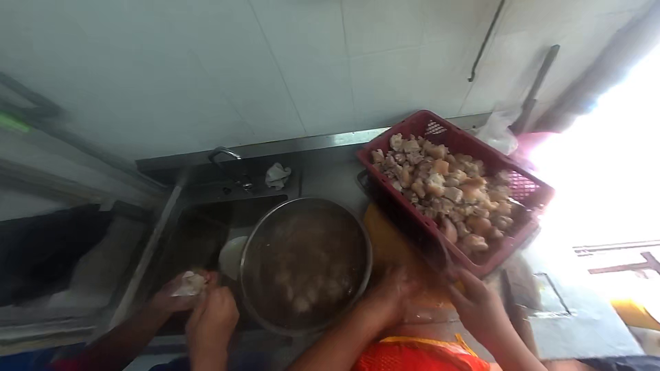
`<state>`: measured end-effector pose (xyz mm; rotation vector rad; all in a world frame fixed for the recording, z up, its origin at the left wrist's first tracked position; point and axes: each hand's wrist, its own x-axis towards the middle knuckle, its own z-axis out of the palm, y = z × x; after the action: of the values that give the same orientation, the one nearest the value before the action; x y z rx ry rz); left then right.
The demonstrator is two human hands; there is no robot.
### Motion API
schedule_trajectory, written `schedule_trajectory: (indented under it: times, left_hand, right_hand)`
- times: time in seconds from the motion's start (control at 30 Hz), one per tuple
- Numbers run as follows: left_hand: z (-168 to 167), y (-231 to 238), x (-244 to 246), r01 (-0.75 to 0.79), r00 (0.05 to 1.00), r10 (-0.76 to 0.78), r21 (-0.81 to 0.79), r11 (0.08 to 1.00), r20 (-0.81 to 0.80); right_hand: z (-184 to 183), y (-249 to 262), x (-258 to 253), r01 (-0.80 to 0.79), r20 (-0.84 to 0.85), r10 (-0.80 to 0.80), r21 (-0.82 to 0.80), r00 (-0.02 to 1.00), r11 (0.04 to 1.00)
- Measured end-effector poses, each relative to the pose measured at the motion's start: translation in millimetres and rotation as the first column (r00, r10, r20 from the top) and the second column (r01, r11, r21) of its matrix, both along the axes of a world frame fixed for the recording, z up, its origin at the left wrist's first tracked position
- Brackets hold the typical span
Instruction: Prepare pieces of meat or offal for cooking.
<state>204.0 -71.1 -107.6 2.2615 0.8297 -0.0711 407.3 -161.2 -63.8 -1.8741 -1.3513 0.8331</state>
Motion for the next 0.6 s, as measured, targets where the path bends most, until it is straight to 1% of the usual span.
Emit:
schedule_trajectory:
  times: [0.07,0.13,0.2,0.23,0.27,0.3,0.33,0.37,0.4,0.43,0.47,0.53,0.57,0.6]
  left_hand:
    - [-2.6,-2.5,-11.6,-0.066,0.995,0.066,-0.005,0.998,0.071]
    - [8.6,7.3,-32.3,-0.201,0.961,0.203,-0.030,0.979,0.186]
    - [17.3,23.0,-58.6,-0.418,0.859,0.411,-0.044,0.907,0.303]
    - [15.4,32.9,-73.5,-0.534,0.805,0.514,-0.017,0.845,0.296]
    - [6.1,45.2,-89.8,-0.626,0.765,0.604,0.042,0.778,0.224]
    - [-5.8,58.8,-106.3,-0.668,0.744,0.658,0.096,0.738,0.117]
    - [-15.8,71.7,-121.6,-0.671,0.735,0.677,0.102,0.734,-0.033]
    - [-23.3,81.6,-134.2,-0.660,0.730,0.658,0.062,0.749,-0.184]
    - [-29.7,87.7,-143.9,-0.645,0.729,0.633,0.047,0.763,-0.260]
    - [-32.7,92.0,-152.1,-0.642,0.733,0.624,0.026,0.766,-0.271]
    - [-32.2,94.7,-158.4,-0.666,0.726,0.647,-0.005,0.746,-0.233]
    - [-18.2,92.7,-156.1,-0.741,0.669,0.741,-0.126,0.660,-0.054]
    - [-5.2,89.6,-147.9,-0.759,0.623,0.782,-0.218,0.613,0.031]
    - [12.3,83.2,-135.8,-0.739,0.582,0.807,-0.350,0.576,0.100]
  right_hand:
    - [-9.7,-22.7,-2.8,-0.018,-0.078,0.014,-0.043,0.997,0.999]
    - [-14.1,-39.8,0.3,-0.029,-0.158,0.014,-0.093,0.987,0.995]
    - [-20.2,-48.7,5.7,-0.030,-0.191,0.008,-0.114,0.982,0.993]
    - [-20.9,-51.9,6.7,-0.025,-0.201,0.000,-0.120,0.980,0.992]
    - [-20.5,-54.0,6.8,-0.018,-0.204,-0.008,-0.128,0.979,0.992]
    - [-19.2,-54.3,5.8,-0.016,-0.204,-0.012,-0.134,0.979,0.991]
    - [-18.1,-52.3,3.6,-0.020,-0.206,-0.009,-0.137,0.979,0.990]
    - [-16.5,-48.9,0.0,-0.027,-0.204,-0.001,-0.133,0.979,0.991]
    - [-14.6,-44.2,-3.7,-0.046,-0.198,0.021,-0.125,0.980,0.991]
    - [-11.3,-37.3,-8.3,-0.070,-0.191,0.047,-0.113,0.980,0.991]
    - [-6.6,-29.2,-14.4,-0.095,-0.183,0.075,-0.103,0.980,0.990]
    - [5.6,-12.0,-26.1,-0.147,-0.161,0.133,-0.077,0.978,0.986]
    - [9.9,-1.3,-33.1,-0.175,-0.155,0.166,-0.051,0.974,0.983]
    - [12.8,10.0,-41.8,-0.206,-0.154,0.202,-0.013,0.967,0.978]
